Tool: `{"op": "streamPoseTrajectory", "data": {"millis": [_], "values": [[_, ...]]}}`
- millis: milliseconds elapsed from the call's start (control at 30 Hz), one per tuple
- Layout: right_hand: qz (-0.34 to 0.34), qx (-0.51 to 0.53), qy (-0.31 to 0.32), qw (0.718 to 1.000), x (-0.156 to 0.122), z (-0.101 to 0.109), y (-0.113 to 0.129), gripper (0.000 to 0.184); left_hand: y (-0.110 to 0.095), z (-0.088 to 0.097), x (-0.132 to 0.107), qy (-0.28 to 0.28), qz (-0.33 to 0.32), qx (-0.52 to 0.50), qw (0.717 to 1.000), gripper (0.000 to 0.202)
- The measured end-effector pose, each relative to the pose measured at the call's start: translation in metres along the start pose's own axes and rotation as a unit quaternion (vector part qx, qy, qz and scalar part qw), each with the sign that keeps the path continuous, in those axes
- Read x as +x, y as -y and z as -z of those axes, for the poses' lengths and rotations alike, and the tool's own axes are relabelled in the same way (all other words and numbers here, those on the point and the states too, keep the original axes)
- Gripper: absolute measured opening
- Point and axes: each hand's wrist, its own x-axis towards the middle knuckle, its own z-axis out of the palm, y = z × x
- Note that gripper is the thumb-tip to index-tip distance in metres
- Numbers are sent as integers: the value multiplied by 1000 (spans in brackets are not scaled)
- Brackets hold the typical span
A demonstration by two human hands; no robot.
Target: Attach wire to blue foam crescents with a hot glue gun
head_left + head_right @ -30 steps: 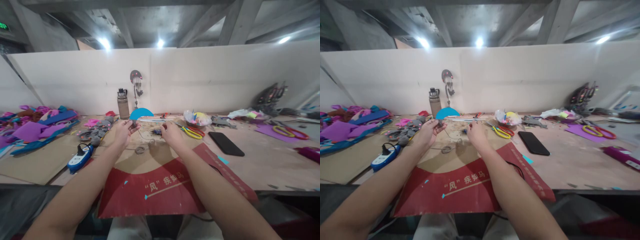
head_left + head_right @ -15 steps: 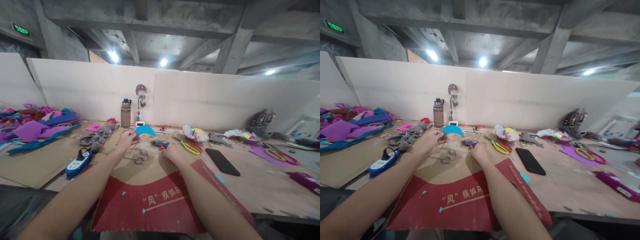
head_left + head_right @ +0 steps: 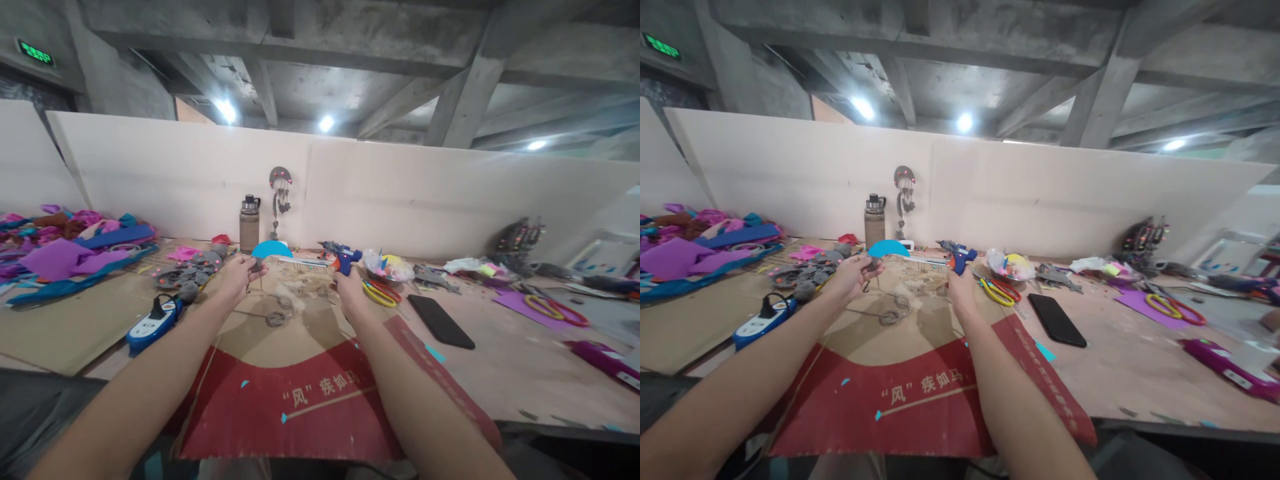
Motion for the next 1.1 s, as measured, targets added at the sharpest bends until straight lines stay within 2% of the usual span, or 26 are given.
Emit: {"op": "streamPoseTrajectory", "data": {"millis": [133, 267, 333, 400, 533, 667, 1100], "values": [[-8, 130, -2, 992, -11, -4, 23, 44, 12, -3, -4, 42, 17, 37, 998, 11], [22, 166, 46, 985, -26, -5, 45, 43, 15, -3, -5, 45, 31, 58, 997, 12], [33, 181, 73, 980, -34, -5, 53, 35, 14, -3, -5, 49, 23, 65, 996, 11], [43, 163, 100, 981, -40, -5, 58, 29, 13, -5, -6, 50, 17, 75, 996, 12], [62, 50, 124, 989, -45, -5, 60, 28, 12, -8, -10, 56, 2, 84, 995, 15], [87, -27, 144, 985, -47, -7, 59, 26, 11, -12, -13, 70, -12, 89, 993, 16], [150, -94, 156, 972, -54, -13, 56, 26, -1, -33, -33, 80, 14, 94, 992, 13]]}}
